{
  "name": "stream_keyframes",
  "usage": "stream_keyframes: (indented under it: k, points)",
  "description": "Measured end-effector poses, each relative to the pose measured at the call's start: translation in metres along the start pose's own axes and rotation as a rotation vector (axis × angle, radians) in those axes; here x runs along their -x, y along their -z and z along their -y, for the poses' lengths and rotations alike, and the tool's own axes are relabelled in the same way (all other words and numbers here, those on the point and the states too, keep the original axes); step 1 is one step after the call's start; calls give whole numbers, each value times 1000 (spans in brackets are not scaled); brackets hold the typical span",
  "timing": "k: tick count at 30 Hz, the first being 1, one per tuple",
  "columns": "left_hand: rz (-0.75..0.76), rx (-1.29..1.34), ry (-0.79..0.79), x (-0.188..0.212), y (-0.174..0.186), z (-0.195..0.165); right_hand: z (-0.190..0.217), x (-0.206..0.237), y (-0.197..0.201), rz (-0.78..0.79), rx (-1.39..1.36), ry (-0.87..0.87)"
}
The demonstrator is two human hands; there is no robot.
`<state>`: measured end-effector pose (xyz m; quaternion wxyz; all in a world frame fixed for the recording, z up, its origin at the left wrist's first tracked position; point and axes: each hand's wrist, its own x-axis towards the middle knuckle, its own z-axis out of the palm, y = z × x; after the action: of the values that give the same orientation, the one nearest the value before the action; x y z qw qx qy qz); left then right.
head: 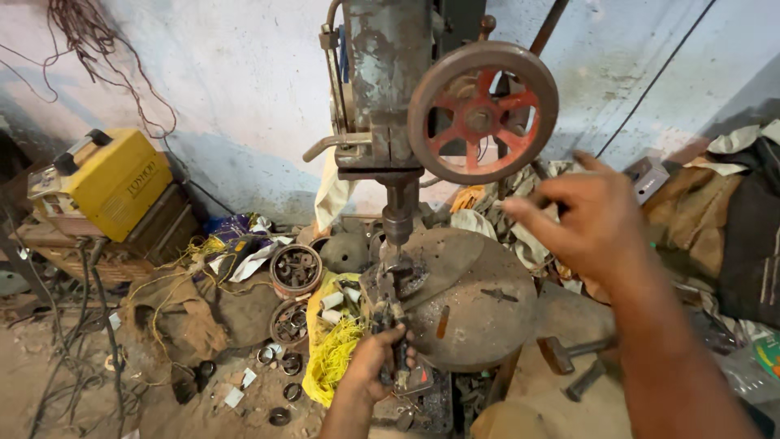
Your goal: The person operates a manual drill press to drill a hole into a small metal ring held with pliers. They repeatedly lower the drill bit using the handwheel, then lift it to clear metal shavings from the hole.
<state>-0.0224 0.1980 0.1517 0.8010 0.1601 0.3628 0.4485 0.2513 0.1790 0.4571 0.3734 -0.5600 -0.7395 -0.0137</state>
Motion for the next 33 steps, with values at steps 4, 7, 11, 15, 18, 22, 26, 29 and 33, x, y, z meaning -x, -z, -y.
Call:
stream_keyframes:
  k: [4,7,11,15,18,22,26,29,33]
  points:
    - [-50,-13,-6,5,-4,-3,-8,16,-15,-410,-97,208]
    - [-37,-10,-12,10,-7,-6,-10,7,-4,-485,-153,155]
    - [-20,33,13,11,-9,-9,-2,-14,23,-418,-182,126]
    - [-19,53,29,8,-8,-7,14,-15,28,-429,-296,205]
    - [-2,52,23,6,-5,-6,14,-15,30,-408,-150,210]
    - [-9,51,39,2,-1,-5,0,-15,25,-412,-153,167]
    - [29,63,69,1,2,-5,-7,4,-3,-528,-45,198]
    - [2,14,20,4,1,-6,-5,20,-31,-667,-101,287]
    - [24,2,6,8,-5,-11,-10,16,-20,-587,-68,107]
